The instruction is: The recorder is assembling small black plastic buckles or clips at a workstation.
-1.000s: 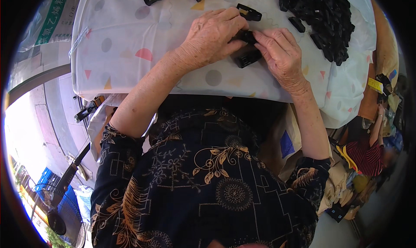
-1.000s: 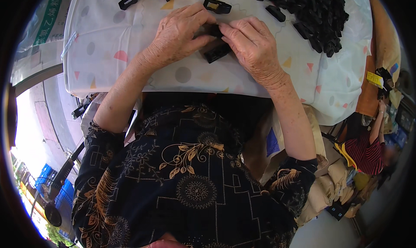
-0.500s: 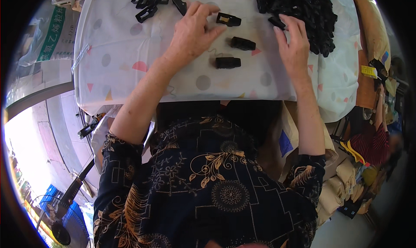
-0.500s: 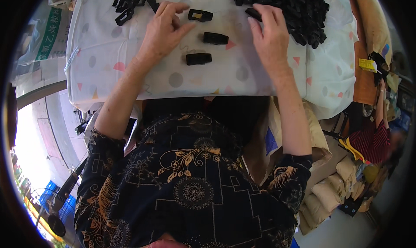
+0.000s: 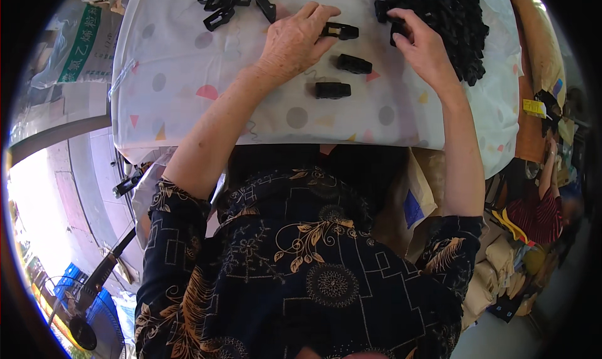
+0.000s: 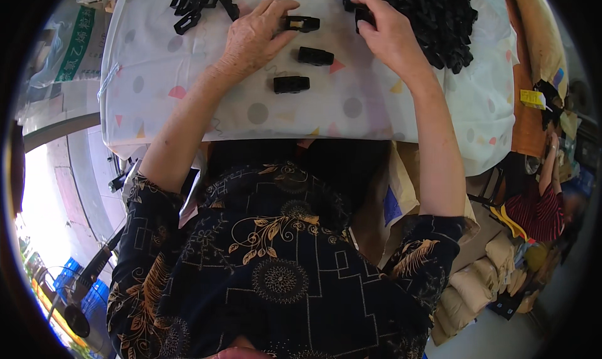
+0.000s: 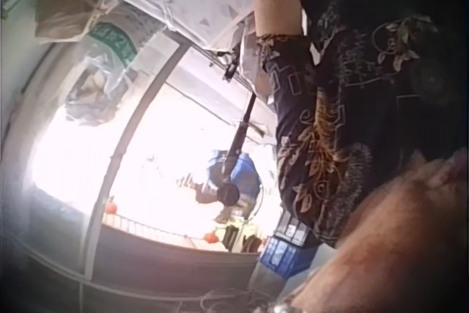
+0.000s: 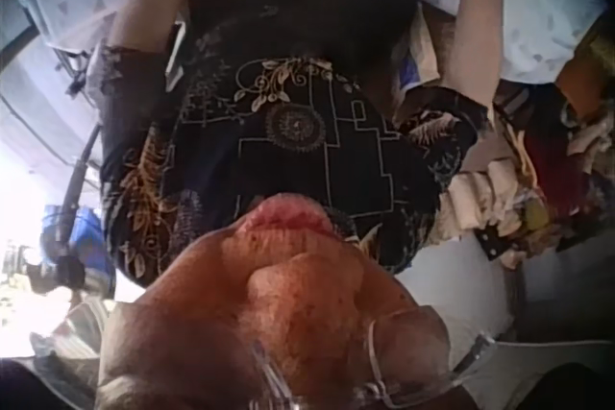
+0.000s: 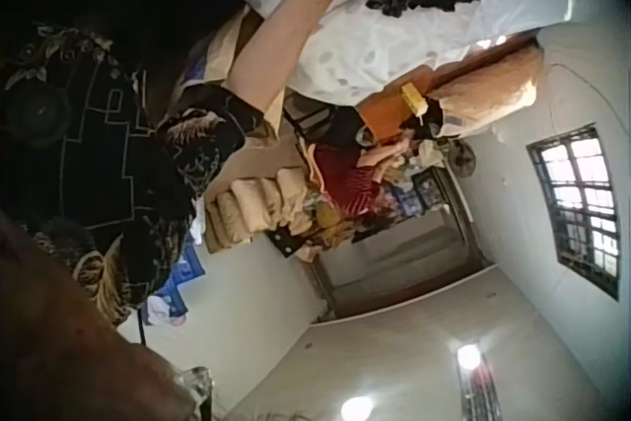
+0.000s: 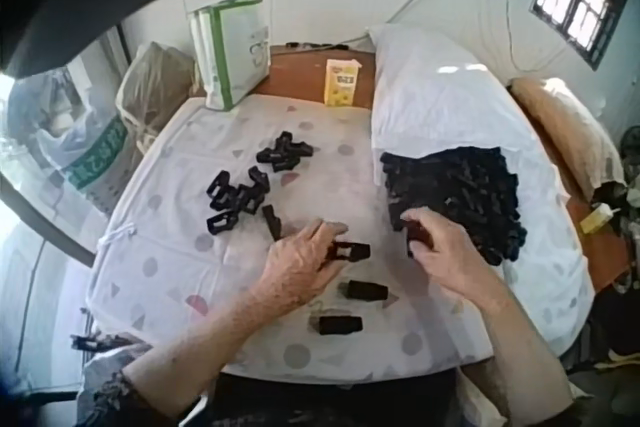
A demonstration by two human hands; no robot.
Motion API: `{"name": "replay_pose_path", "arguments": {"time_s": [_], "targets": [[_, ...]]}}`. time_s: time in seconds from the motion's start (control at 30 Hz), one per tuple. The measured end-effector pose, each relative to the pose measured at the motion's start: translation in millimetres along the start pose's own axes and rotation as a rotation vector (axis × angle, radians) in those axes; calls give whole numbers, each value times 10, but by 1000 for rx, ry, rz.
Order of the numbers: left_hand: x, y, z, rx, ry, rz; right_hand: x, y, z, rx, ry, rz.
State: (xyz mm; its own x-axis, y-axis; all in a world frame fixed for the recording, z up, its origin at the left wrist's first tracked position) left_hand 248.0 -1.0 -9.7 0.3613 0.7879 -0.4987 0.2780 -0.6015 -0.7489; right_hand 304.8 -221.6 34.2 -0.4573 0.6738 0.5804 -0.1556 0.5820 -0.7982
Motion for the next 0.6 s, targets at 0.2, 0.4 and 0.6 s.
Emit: {"name": "replay_pose_path", "arguments": {"time_s": [0.2, 0.4, 0.6], "targets": [[-11, -41, -10, 43, -19, -35, 45, 217, 114, -62, 253, -666], [-24, -42, -8, 61, -47, 35, 192, 484, 86, -175, -11, -412], [-23, -44, 6, 65, -38, 12, 249, 580, 24, -218, -207, -262]]}}
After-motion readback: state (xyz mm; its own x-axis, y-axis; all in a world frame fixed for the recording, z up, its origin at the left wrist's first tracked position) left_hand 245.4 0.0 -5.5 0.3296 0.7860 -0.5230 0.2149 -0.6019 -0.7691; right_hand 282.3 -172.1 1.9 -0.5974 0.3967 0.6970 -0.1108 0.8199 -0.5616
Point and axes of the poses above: each hand's wrist, its own z-axis away from the middle knuckle, its own y-axis out of the palm, x = y × z, the point moved 4 cm from there along -z, towards the middle knuckle, and after that the axes turned 3 degrees about -x, right-handed, at the moved point
